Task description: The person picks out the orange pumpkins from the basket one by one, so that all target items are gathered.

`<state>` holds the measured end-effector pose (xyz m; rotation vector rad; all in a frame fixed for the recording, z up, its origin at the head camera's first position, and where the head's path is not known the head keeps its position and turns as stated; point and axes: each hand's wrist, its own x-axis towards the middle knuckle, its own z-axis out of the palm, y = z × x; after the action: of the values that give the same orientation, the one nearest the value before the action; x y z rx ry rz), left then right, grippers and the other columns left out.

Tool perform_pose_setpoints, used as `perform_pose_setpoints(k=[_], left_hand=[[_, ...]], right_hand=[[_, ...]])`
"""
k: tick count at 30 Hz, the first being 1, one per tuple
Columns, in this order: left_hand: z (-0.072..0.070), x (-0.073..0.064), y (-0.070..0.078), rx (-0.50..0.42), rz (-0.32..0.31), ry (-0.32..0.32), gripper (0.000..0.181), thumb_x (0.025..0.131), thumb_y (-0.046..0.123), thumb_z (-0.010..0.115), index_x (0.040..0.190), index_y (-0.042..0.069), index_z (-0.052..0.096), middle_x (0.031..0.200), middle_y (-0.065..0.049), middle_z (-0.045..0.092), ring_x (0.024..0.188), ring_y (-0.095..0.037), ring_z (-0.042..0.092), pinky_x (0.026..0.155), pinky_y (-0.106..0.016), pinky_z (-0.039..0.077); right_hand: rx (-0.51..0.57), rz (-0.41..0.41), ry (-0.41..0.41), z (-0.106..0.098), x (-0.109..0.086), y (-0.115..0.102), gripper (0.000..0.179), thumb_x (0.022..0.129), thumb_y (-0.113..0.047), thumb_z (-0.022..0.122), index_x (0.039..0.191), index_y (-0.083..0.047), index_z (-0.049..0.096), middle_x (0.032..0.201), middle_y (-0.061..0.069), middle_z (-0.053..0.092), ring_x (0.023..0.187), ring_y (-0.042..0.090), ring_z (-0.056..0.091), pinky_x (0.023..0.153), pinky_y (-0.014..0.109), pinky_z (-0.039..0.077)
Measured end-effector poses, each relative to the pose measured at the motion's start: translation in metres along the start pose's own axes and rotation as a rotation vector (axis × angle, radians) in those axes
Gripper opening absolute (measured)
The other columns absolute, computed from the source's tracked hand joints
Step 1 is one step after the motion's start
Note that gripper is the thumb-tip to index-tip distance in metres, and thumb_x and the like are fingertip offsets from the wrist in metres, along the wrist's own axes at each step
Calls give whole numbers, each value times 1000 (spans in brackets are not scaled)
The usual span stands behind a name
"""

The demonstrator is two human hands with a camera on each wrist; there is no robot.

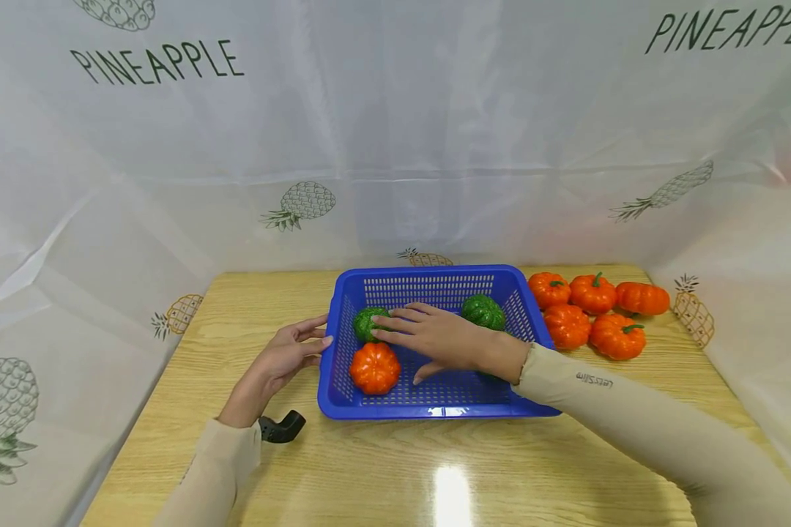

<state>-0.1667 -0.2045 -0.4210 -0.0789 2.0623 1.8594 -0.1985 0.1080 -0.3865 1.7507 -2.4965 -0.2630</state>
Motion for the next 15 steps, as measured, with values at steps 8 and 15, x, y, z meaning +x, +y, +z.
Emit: perform_pose_setpoints(k=[8,15], left_hand=[[0,1,0,5,6,3,60,108,6,60,164,0,36,144,-27,50,89,-11,68,82,-26,61],[0,1,0,-5,6,4,60,108,5,58,164,0,36,142,-26,51,88,-10,68,82,-24,61]], right_hand=[[-37,-24,-62,9,17,-8,102,91,-65,73,168,-13,30,174,7,28,158,29,32,129,47,28],[-45,-26,-95,16,26,-11,99,93,-61,73,169,-17,28,175,3,27,159,26,30,130,46,26]])
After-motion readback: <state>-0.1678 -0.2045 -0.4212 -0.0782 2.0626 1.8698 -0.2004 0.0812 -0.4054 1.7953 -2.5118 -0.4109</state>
